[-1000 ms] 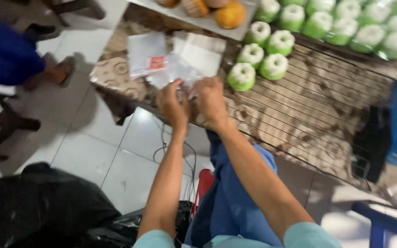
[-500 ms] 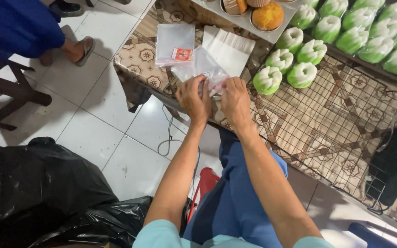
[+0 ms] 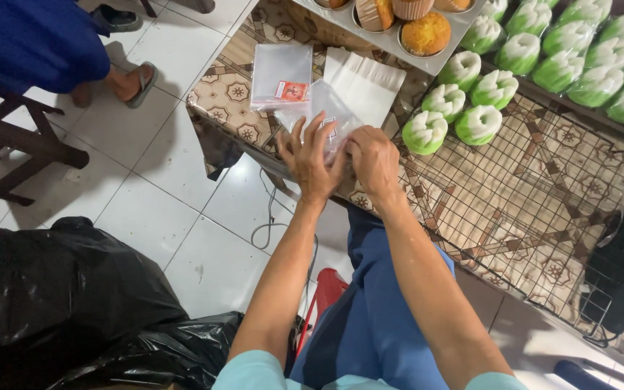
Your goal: Packaging individual green cakes into small plastic bags at a bakery workstation.
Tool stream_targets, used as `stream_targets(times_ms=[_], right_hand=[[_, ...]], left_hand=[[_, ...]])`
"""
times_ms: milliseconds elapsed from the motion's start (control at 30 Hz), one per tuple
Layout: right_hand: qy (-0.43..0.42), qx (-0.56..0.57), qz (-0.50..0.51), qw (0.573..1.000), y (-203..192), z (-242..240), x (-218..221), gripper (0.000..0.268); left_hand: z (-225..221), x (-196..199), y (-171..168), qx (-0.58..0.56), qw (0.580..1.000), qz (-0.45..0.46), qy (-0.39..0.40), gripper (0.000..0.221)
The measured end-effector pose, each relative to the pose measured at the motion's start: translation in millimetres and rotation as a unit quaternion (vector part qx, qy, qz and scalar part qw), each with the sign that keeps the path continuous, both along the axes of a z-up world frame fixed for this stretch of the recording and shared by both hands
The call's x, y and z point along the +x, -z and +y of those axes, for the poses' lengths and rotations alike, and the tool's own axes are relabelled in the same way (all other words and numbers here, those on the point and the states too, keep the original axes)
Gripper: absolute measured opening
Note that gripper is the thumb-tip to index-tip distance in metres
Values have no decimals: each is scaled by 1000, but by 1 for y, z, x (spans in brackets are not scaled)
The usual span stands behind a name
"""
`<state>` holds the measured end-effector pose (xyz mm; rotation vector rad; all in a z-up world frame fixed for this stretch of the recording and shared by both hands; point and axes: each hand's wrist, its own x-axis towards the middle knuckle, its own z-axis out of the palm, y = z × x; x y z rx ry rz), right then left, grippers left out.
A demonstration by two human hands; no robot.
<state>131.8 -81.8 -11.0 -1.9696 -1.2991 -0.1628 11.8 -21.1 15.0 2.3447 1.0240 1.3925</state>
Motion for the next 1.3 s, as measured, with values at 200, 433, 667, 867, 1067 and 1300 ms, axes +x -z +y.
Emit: stream_targets(times_ms=[200,433,667,867,1067,1300], right_hand=[[-34,-1,-19,999,2,-2,8,5],[-82,31,1,996,-22,-9,6,3],[-65,23,-35,997,-10,-12,10,5],[-78,11,-96,992,-14,-14,12,4],[-63,18,-96,993,-16,-19,7,13],[-74,66,-73,992,-43,-37,-7,15]], left_hand=[[6,-4,17,74,994,69,42,14],[1,-4,10,95,992,15,77,11],[0,0,16,101,989,52,95,5],[8,5,26,66,994,60,65,12],[6,3,21,11,995,86,56,14],[1,2,16,-14,995,79,57,19]])
